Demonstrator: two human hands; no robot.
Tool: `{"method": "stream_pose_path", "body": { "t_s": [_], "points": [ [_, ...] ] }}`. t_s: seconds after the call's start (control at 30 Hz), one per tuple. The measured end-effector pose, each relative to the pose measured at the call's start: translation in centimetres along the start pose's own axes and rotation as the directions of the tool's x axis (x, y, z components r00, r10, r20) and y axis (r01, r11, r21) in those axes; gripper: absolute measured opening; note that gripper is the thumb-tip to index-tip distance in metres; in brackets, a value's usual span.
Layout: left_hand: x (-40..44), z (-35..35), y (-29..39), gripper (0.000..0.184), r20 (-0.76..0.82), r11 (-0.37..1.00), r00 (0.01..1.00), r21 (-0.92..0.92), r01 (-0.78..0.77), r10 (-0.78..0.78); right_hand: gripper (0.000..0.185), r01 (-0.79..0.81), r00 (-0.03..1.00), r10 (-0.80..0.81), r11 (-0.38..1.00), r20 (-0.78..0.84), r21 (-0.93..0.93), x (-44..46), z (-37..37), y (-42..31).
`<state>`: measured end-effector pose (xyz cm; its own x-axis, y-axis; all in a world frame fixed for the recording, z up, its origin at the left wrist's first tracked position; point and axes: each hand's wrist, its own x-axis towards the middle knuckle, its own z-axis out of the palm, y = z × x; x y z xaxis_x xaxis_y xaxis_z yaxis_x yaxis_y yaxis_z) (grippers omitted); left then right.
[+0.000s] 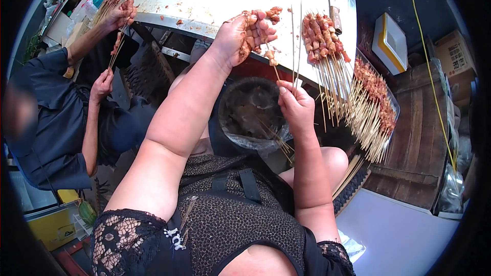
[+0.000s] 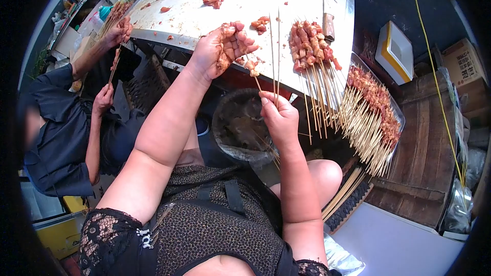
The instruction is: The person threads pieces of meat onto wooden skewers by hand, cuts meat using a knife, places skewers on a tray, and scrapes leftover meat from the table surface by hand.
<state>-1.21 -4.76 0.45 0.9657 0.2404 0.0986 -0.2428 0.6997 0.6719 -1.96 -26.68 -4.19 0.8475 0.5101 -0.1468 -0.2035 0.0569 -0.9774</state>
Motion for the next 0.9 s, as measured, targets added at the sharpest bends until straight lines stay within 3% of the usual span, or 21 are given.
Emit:
{"method": "stream_pose_path", "body": {
  "t_s": [0.1, 0.37, 0.53, 0.6, 0.73, 0.8, 0.9],
  "points": [
    [0.1, -0.1, -0.3, 0.023, 0.037, 0.994, 0.999, -0.107, 0.008, -0.005, 0.017, 0.008, 1.000, -0.008, 0.999, 0.014, 0.035, 0.1, 0.3, 0.1],
    [0.0, 0.4, -1.2, 0.022, 0.029, 0.992, 1.000, -0.128, -0.002, 0.006, 0.017, -0.089, 0.995, 0.079, 0.979, 0.058, 0.183, 0.5, 1.2, -0.6],
    [-0.9, 1.7, -1.8, 0.020, -0.022, 0.994, 1.000, -0.110, 0.010, -0.013, 0.017, -0.087, 0.996, 0.077, 0.971, 0.052, 0.223, 0.7, 1.6, -0.7],
    [-0.8, 1.6, -2.5, 0.020, 0.047, 0.989, 0.999, -0.149, 0.024, -0.017, 0.017, -0.081, 0.996, 0.072, 0.969, 0.046, 0.233, 0.7, 1.6, -0.7],
    [-1.9, 2.9, -3.7, 0.019, 0.026, 0.977, 0.997, -0.198, 0.076, -0.072, 0.017, -0.053, 0.998, 0.044, 0.964, 0.041, 0.259, 0.6, 1.6, -1.1],
    [-2.0, 2.9, -3.9, 0.018, 0.066, 0.977, 0.996, -0.200, 0.079, -0.067, 0.017, -0.043, 0.999, 0.034, 0.955, 0.034, 0.295, 0.5, 1.6, -1.1],
    [-2.2, 3.2, -3.8, 0.024, 0.267, 0.961, 0.962, -0.246, 0.124, -0.056, 0.017, -0.032, 0.999, 0.024, 0.962, 0.035, 0.272, 0.2, 1.6, -1.0]
  ]
}}
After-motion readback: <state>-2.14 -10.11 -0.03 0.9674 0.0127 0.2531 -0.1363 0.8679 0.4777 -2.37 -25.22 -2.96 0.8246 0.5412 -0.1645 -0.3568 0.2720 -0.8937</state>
